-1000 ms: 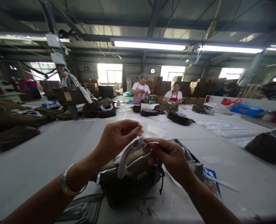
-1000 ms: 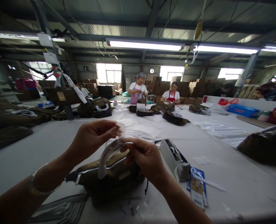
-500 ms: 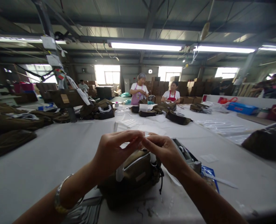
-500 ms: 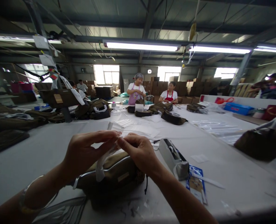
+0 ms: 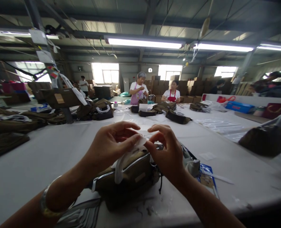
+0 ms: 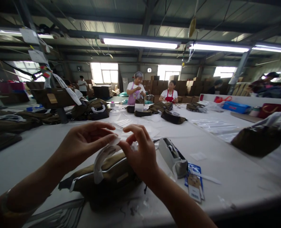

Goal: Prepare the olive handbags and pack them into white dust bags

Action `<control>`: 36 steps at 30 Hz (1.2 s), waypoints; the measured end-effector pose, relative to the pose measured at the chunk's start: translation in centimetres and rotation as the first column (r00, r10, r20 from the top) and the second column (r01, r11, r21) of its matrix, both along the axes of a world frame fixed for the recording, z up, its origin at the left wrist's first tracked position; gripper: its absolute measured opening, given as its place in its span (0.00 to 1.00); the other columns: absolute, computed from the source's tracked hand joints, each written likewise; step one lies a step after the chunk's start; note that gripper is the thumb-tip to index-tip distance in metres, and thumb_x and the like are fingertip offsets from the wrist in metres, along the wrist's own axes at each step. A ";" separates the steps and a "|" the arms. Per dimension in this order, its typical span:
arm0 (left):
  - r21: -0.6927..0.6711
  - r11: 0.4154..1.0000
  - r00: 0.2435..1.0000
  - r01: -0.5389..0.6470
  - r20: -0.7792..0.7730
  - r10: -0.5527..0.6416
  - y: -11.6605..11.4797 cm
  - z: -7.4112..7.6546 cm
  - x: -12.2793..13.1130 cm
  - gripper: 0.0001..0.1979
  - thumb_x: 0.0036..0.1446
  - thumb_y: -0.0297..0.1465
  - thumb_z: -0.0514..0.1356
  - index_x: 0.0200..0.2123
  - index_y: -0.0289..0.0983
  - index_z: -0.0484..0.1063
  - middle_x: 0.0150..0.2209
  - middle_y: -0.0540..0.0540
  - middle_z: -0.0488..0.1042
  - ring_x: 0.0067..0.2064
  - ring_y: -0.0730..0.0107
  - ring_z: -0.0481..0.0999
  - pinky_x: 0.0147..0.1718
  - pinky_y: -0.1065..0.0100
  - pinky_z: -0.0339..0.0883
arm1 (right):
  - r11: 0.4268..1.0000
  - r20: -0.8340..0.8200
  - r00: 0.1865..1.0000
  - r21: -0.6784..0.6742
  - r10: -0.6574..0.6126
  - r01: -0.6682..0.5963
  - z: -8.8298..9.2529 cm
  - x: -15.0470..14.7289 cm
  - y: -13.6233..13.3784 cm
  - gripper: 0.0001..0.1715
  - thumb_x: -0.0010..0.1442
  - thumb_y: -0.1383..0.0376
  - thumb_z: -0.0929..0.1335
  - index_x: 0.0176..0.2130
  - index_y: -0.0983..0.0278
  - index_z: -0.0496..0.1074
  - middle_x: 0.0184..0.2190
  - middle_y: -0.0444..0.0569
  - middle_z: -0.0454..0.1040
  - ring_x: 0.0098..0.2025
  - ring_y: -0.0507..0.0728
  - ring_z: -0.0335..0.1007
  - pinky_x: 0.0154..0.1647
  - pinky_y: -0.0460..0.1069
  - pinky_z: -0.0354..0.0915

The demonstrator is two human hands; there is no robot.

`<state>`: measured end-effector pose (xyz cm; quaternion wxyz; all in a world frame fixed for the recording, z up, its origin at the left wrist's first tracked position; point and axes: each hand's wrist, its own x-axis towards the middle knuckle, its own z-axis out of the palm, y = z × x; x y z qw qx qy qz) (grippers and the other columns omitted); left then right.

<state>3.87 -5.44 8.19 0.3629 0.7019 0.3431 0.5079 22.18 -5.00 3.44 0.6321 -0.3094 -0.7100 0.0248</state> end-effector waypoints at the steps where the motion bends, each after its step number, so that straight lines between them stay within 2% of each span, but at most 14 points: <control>1: -0.017 1.000 1.000 -0.007 0.017 0.008 -0.1 0.0 0.1 0.14 0.50 0.34 0.72 0.41 0.36 0.79 0.34 0.45 0.84 0.35 0.62 0.84 0.34 0.70 0.78 | 0.995 0.052 0.999 0.095 -0.003 -0.002 0.1 0.1 0.0 0.13 0.61 0.69 0.72 0.46 0.57 0.73 0.41 0.45 0.74 0.31 0.50 0.73 0.37 0.46 0.70; 5: -0.033 0.999 0.994 -0.033 0.099 0.036 -0.1 -0.2 0.2 0.11 0.47 0.31 0.73 0.35 0.36 0.80 0.32 0.47 0.83 0.34 0.65 0.83 0.35 0.72 0.78 | 0.915 0.270 0.961 0.399 -0.062 -0.053 0.4 0.7 0.3 0.08 0.63 0.72 0.70 0.41 0.61 0.77 0.35 0.47 0.78 0.35 0.52 0.74 0.36 0.46 0.70; 10: 0.037 0.991 0.919 -0.128 0.379 0.104 1.0 -0.8 -0.2 0.10 0.48 0.29 0.73 0.33 0.38 0.78 0.31 0.51 0.82 0.37 0.67 0.83 0.40 0.71 0.77 | 0.893 0.437 0.883 0.447 -0.172 -0.047 -2.0 0.9 1.1 0.07 0.63 0.71 0.70 0.42 0.63 0.76 0.38 0.47 0.82 0.34 0.52 0.75 0.36 0.48 0.70; 13: 0.066 0.981 0.945 -0.185 0.286 0.159 1.5 -2.0 -1.0 0.15 0.55 0.35 0.69 0.45 0.40 0.76 0.39 0.48 0.83 0.44 0.63 0.82 0.43 0.68 0.76 | 0.925 0.433 0.894 0.373 -0.112 -0.065 -4.4 1.3 1.1 0.11 0.64 0.72 0.69 0.47 0.63 0.76 0.41 0.49 0.82 0.36 0.53 0.77 0.37 0.48 0.71; 15: 0.105 0.972 0.977 -0.212 0.057 0.207 1.6 -2.9 -1.4 0.20 0.63 0.43 0.60 0.54 0.41 0.72 0.50 0.44 0.80 0.53 0.59 0.78 0.47 0.64 0.74 | 0.956 0.370 0.929 0.280 -0.025 -0.086 -5.9 2.0 0.7 0.15 0.65 0.74 0.68 0.50 0.62 0.76 0.42 0.49 0.81 0.37 0.53 0.78 0.37 0.47 0.73; 17: 0.153 0.965 0.939 -0.211 -0.242 0.244 1.5 -3.5 -1.6 0.26 0.66 0.49 0.52 0.60 0.42 0.69 0.55 0.42 0.77 0.56 0.55 0.76 0.49 0.62 0.72 | 0.986 0.213 0.977 0.161 0.011 -0.047 -7.3 3.1 0.1 0.18 0.64 0.75 0.67 0.50 0.60 0.76 0.43 0.49 0.80 0.34 0.51 0.78 0.34 0.45 0.73; 19: 0.164 0.972 0.831 -0.169 -0.507 0.230 1.4 -3.8 -1.6 0.30 0.65 0.52 0.50 0.62 0.43 0.67 0.49 0.43 0.81 0.48 0.55 0.81 0.41 0.65 0.73 | 0.997 0.044 0.997 0.046 -0.063 0.061 -8.5 4.8 -0.6 0.17 0.64 0.75 0.67 0.48 0.59 0.77 0.42 0.48 0.79 0.27 0.48 0.75 0.32 0.45 0.73; 21: 0.215 0.969 0.741 -0.123 -0.629 0.234 1.7 -3.9 -1.3 0.30 0.64 0.53 0.52 0.60 0.41 0.69 0.38 0.46 0.83 0.35 0.60 0.82 0.31 0.68 0.71 | 0.977 -0.046 0.977 -0.063 -0.206 0.203 -9.6 7.0 -1.3 0.12 0.64 0.71 0.69 0.45 0.59 0.78 0.40 0.46 0.79 0.23 0.47 0.72 0.32 0.45 0.73; 23: 0.369 0.925 0.703 -0.089 -0.635 0.321 2.4 -4.0 -0.8 0.28 0.65 0.51 0.53 0.56 0.38 0.73 0.35 0.46 0.83 0.32 0.61 0.82 0.29 0.69 0.69 | 0.912 -0.033 0.927 -0.200 -0.373 0.359 -10.9 9.5 -2.0 0.08 0.65 0.66 0.69 0.43 0.60 0.79 0.36 0.47 0.80 0.25 0.50 0.74 0.34 0.47 0.72; 25: 0.596 0.800 0.693 -0.071 -0.547 0.469 3.5 -4.4 -0.3 0.26 0.66 0.49 0.53 0.53 0.35 0.74 0.41 0.42 0.83 0.37 0.58 0.83 0.33 0.67 0.70 | 0.811 0.093 0.873 -0.334 -0.480 0.481 -12.5 11.8 -2.5 0.10 0.66 0.61 0.68 0.43 0.61 0.79 0.36 0.49 0.81 0.28 0.54 0.77 0.36 0.49 0.73; 28: 0.810 0.584 0.692 -0.056 -0.390 0.608 5.5 -5.4 0.5 0.21 0.68 0.43 0.54 0.52 0.33 0.74 0.45 0.39 0.82 0.40 0.57 0.83 0.35 0.67 0.71 | 0.716 0.316 0.835 -0.431 -0.450 0.549 -15.6 14.0 -2.8 0.13 0.66 0.60 0.66 0.42 0.63 0.79 0.39 0.52 0.82 0.36 0.59 0.80 0.39 0.51 0.74; 30: 0.859 0.511 0.695 -0.047 -0.339 0.634 6.9 -6.2 0.8 0.18 0.68 0.41 0.55 0.52 0.34 0.74 0.44 0.40 0.82 0.39 0.59 0.83 0.34 0.68 0.71 | 0.698 0.398 0.826 -0.452 -0.400 0.556 -17.5 14.6 -2.7 0.12 0.64 0.61 0.67 0.40 0.62 0.80 0.39 0.53 0.82 0.39 0.61 0.80 0.41 0.52 0.74; 33: 0.851 0.519 0.685 -0.078 -0.332 0.648 8.4 -7.2 0.3 0.17 0.68 0.40 0.55 0.53 0.37 0.73 0.44 0.43 0.82 0.40 0.60 0.82 0.35 0.67 0.73 | 0.655 0.463 0.792 -0.462 -0.397 0.598 -19.4 15.1 -2.5 0.13 0.64 0.65 0.65 0.42 0.63 0.80 0.41 0.54 0.82 0.41 0.63 0.80 0.44 0.55 0.74; 36: 0.794 0.573 0.642 -0.205 -0.333 0.691 8.8 -7.8 -1.0 0.19 0.69 0.36 0.54 0.60 0.39 0.69 0.55 0.41 0.76 0.54 0.54 0.77 0.49 0.59 0.73 | 0.622 0.513 0.760 -0.458 -0.400 0.636 -20.1 15.9 -3.1 0.16 0.65 0.69 0.63 0.45 0.65 0.79 0.43 0.57 0.81 0.45 0.65 0.78 0.47 0.59 0.73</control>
